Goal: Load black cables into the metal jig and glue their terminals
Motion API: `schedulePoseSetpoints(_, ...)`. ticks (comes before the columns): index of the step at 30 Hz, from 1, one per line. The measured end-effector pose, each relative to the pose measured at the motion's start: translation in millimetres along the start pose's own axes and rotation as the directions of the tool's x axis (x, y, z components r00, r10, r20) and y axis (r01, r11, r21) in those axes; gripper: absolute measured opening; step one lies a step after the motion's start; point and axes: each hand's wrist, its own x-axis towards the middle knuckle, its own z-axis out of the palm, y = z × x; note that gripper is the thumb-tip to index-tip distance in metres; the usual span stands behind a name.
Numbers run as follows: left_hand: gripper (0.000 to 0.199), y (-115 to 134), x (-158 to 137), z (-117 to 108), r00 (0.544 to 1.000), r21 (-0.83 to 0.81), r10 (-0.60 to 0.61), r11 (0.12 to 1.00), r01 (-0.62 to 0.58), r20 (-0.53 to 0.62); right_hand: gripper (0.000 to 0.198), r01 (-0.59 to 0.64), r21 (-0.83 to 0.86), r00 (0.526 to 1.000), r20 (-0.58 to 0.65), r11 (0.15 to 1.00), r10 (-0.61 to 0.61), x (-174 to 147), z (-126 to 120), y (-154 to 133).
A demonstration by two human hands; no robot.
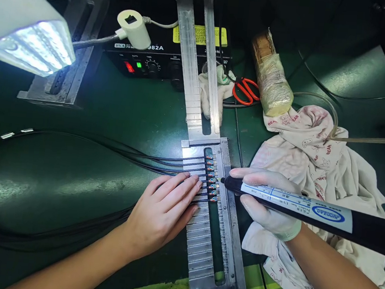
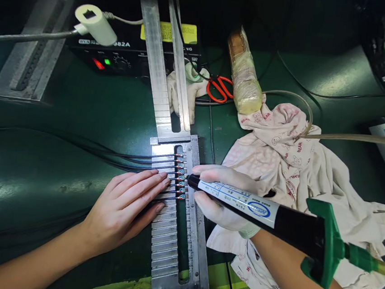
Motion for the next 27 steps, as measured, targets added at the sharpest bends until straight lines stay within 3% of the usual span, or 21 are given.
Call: schedulePoseSetpoints(27,0.038,-0.2,-0.7,-0.3,1.000,0.005,-0.001,1.000,0.001,0.005,0.026,-0.055,0.100,0.998,-0.038,0.994,0.059,-2.3,1.6,2.7)
